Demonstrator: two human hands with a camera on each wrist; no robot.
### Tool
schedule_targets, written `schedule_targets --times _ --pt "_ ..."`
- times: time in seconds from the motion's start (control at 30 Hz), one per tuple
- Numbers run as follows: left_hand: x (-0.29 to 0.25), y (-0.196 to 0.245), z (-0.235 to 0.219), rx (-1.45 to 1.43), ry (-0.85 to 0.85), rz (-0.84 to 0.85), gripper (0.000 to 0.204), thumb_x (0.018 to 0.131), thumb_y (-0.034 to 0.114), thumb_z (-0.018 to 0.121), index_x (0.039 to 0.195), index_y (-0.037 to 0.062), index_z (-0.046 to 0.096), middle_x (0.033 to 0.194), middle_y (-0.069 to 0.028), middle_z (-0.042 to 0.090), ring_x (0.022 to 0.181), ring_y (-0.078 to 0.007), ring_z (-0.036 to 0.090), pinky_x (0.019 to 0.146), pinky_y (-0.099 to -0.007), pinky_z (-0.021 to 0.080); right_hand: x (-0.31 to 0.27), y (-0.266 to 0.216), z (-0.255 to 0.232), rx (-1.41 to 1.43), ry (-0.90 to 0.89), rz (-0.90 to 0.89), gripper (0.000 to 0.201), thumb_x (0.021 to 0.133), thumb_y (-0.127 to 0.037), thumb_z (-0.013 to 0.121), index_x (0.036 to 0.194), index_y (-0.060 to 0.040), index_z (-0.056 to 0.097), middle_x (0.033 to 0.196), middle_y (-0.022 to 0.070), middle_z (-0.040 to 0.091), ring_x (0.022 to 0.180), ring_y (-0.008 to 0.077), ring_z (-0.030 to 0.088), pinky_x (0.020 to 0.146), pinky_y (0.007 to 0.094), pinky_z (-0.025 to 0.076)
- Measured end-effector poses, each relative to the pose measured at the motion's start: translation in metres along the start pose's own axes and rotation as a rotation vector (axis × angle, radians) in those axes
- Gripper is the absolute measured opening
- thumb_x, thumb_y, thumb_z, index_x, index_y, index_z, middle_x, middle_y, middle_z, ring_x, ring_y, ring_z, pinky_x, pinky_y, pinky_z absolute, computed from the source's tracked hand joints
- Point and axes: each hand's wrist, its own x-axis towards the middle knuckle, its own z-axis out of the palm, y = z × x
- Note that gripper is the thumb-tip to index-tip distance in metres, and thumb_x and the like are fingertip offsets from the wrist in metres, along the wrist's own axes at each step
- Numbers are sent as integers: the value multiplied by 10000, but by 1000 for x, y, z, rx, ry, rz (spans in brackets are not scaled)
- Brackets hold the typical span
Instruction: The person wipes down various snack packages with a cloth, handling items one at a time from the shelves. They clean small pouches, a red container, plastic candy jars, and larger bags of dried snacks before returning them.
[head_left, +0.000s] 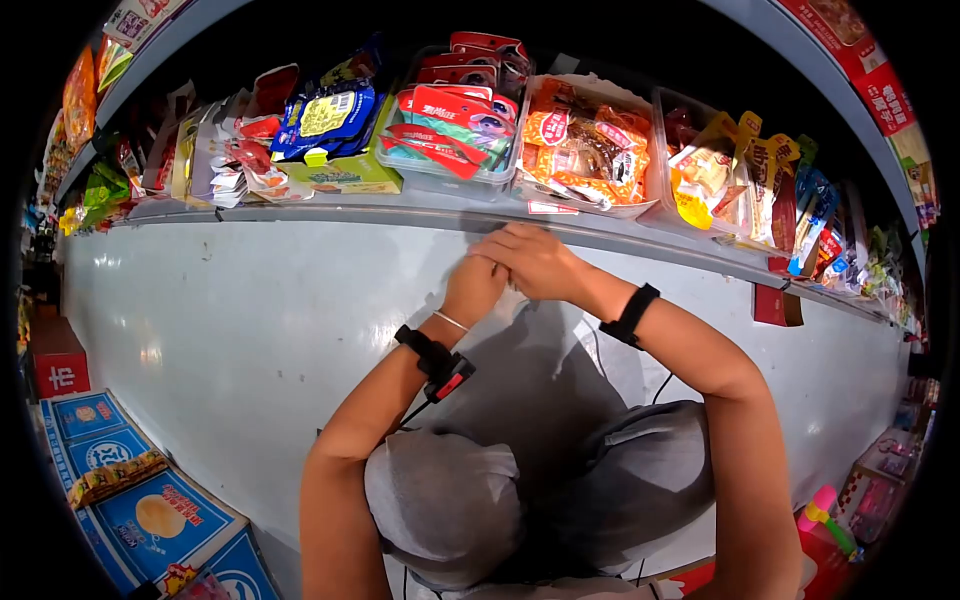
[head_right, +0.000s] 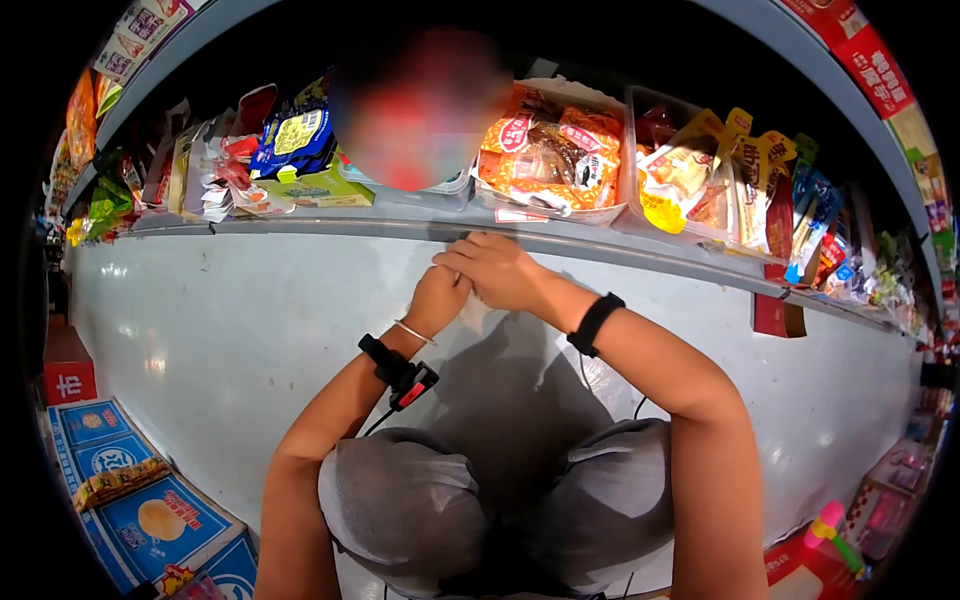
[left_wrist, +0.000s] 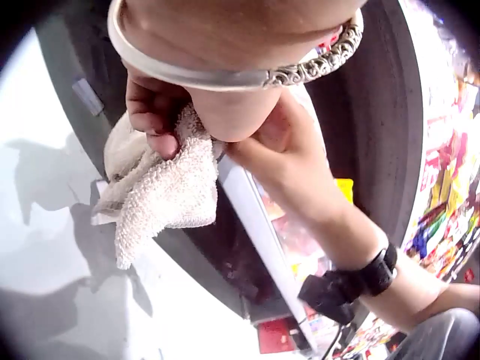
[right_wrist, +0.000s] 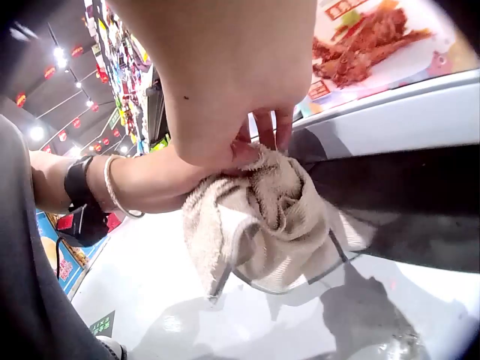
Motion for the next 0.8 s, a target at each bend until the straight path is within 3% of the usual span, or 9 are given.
schedule_targets --times 0.03,0.13,0.23,0.3,0.47,0.5,0.6,0.7,0.8 --pt "0 -1 -8 -18 -16 -17 229 828 150 498 982 -5 569 676 -209 581 623 -354 565 563 -382 449 5 0 6 40 -24 0 464 673 -14 569 1125 -94 502 977 115 593 906 337 558 739 395 451" --pt "-2 -6 -36 -186 -43 -13 149 825 80 483 912 -9 565 660 -113 594 578 -243 564 534 -318 435 21 -10 5 247 -393 427 397 694 -100 601 1084 -96 526 846 140 613 825 363 577 706 425 454" --pt "-8 -13 -59 -477 -62 30 107 791 -26 471 873 8 530 676 48 534 591 -46 450 500 -234 376 15 -1 18 218 -351 521 351 733 -182 597 1060 -81 519 756 182 613 758 375 591 690 462 458" --pt "-6 -11 -68 -588 -82 -119 131 786 -26 484 902 22 522 667 33 537 574 -28 432 497 -209 360 10 6 5 280 -477 668 346 757 -171 571 1082 -81 494 784 194 616 757 374 595 701 453 468" --pt "5 -20 -55 -468 -84 -243 153 793 5 528 946 19 519 674 4 556 569 -12 434 497 -192 361 -1 8 -21 -24 -24 498 336 739 -80 585 1058 -62 482 839 179 608 745 377 588 665 418 484" --pt "8 -30 -44 -387 -32 -123 190 815 47 523 999 4 533 693 -11 569 597 -33 474 522 -211 399 0 8 -24 -40 71 461 332 736 -57 590 1048 -59 478 864 172 605 754 378 585 658 408 488" --pt "12 -48 -32 -436 50 -79 239 826 45 456 1045 0 541 727 -69 603 646 -90 552 588 -238 457 8 4 -3 -4 151 296 407 701 -53 601 1082 -40 459 979 198 567 826 361 577 654 412 478" --pt "11 -49 -41 -859 223 -208 244 854 49 403 1043 -18 542 829 -70 611 705 -110 571 610 -240 473 18 -3 29 -93 31 130 488 689 -28 601 1151 -33 446 1184 189 470 1061 352 489 897 418 409" --pt "6 -75 -56 -703 386 -283 273 886 75 363 1104 -1 511 936 -72 596 773 -145 598 679 -268 515 38 2 61 -88 -28 57 542 675 -10 598 1191 -36 434 1269 180 401 1163 361 414 1018 434 308"
